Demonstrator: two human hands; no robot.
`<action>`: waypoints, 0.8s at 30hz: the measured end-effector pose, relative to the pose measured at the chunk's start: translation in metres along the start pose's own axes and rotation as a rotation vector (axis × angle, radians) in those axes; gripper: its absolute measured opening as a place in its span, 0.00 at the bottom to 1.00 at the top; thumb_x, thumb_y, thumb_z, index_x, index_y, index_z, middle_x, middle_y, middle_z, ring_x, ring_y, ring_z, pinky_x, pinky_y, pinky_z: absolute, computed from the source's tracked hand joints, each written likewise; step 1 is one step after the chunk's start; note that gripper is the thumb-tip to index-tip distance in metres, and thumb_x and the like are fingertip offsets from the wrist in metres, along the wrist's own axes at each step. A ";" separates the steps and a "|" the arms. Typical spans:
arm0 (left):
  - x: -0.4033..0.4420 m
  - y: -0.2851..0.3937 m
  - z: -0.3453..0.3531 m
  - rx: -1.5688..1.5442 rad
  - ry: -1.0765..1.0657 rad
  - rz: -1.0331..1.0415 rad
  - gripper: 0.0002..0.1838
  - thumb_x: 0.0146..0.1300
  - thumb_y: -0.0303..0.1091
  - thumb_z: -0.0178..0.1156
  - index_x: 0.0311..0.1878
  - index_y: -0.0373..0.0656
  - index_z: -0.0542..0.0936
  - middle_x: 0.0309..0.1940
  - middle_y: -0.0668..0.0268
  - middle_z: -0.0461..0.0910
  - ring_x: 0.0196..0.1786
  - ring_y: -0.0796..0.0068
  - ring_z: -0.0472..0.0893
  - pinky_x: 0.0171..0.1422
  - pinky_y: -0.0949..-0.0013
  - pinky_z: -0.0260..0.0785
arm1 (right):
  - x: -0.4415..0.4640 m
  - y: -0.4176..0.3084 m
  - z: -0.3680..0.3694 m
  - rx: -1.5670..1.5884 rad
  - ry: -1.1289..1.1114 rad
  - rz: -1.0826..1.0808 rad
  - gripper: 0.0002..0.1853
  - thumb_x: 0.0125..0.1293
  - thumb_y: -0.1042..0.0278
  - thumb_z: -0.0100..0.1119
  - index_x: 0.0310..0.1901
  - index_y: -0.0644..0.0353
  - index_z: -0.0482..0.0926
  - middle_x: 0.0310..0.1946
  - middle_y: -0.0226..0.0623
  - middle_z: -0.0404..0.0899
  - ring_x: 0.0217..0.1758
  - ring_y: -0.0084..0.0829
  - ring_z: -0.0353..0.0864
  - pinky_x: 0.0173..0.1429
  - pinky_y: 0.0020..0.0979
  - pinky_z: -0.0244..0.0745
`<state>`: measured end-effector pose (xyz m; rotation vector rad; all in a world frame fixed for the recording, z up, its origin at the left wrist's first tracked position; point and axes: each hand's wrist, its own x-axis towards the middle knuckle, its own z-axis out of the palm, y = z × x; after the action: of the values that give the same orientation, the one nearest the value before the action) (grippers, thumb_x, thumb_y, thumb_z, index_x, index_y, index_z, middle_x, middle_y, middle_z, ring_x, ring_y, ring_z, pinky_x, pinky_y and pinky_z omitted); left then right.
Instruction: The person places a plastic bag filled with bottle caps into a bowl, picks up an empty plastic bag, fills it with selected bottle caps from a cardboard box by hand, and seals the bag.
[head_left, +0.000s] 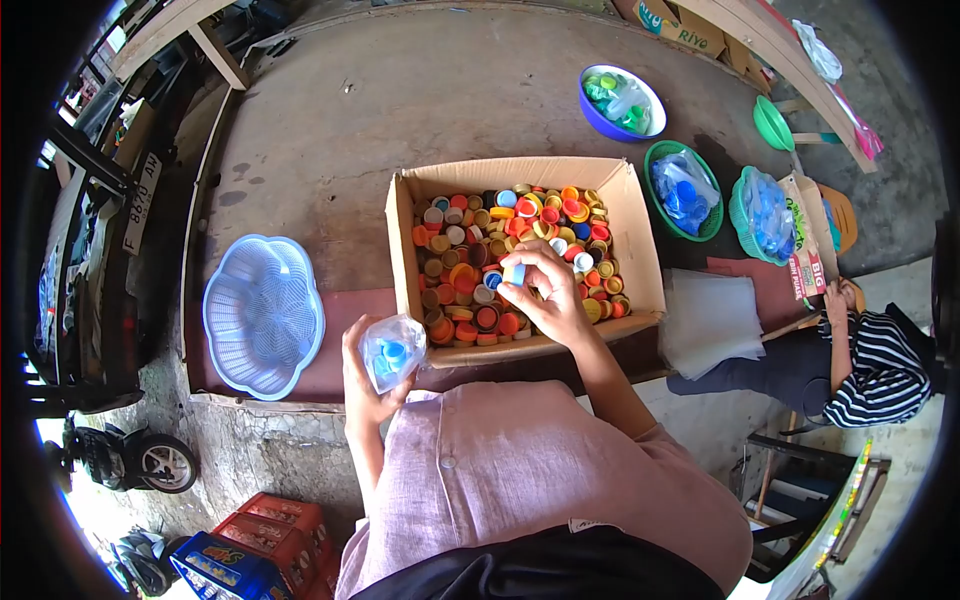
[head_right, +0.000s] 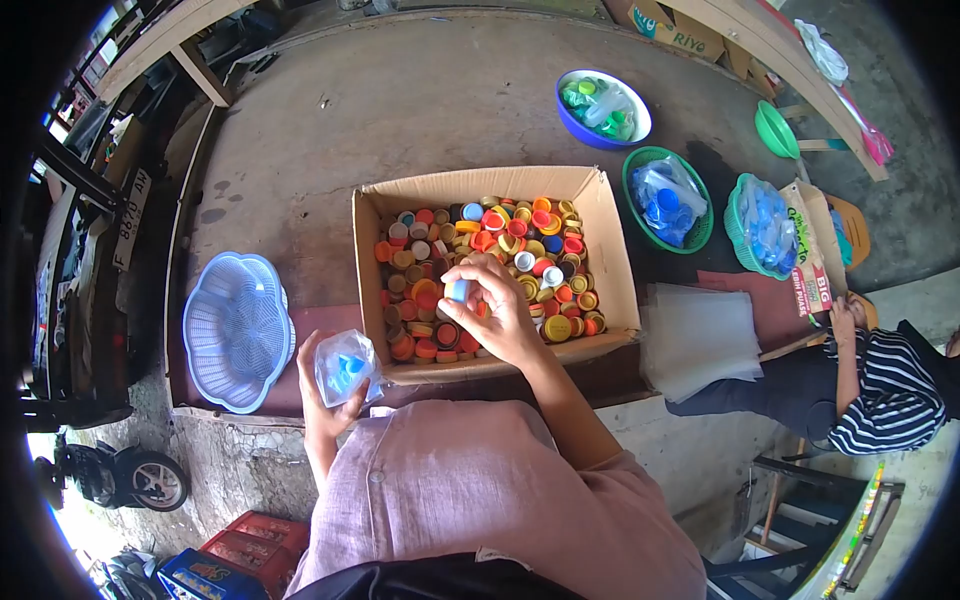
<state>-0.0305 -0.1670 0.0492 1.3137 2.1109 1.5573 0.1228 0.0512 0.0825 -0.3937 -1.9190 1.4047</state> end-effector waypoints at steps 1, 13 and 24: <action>0.000 0.000 0.000 -0.008 -0.012 -0.017 0.45 0.42 0.41 0.68 0.62 0.35 0.58 0.52 0.50 0.67 0.54 0.57 0.71 0.58 0.59 0.63 | -0.001 0.001 0.001 -0.001 -0.001 -0.001 0.11 0.54 0.77 0.64 0.39 0.60 0.75 0.38 0.30 0.71 0.33 0.17 0.72 0.31 0.18 0.68; 0.000 -0.002 0.001 -0.035 0.009 0.008 0.43 0.40 0.37 0.68 0.60 0.36 0.59 0.50 0.51 0.68 0.51 0.53 0.72 0.55 0.57 0.65 | -0.011 0.002 0.007 0.131 0.051 0.130 0.12 0.59 0.77 0.58 0.44 0.62 0.69 0.39 0.33 0.72 0.39 0.19 0.73 0.41 0.20 0.72; 0.001 -0.003 0.002 -0.021 0.023 0.008 0.43 0.40 0.39 0.68 0.60 0.36 0.59 0.50 0.51 0.68 0.51 0.52 0.72 0.55 0.57 0.65 | -0.015 0.009 0.000 -0.144 0.062 0.030 0.08 0.57 0.78 0.59 0.40 0.59 0.78 0.36 0.29 0.71 0.27 0.14 0.64 0.27 0.17 0.60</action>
<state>-0.0311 -0.1654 0.0463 1.3045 2.0999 1.6011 0.1317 0.0455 0.0685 -0.5304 -1.9769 1.2631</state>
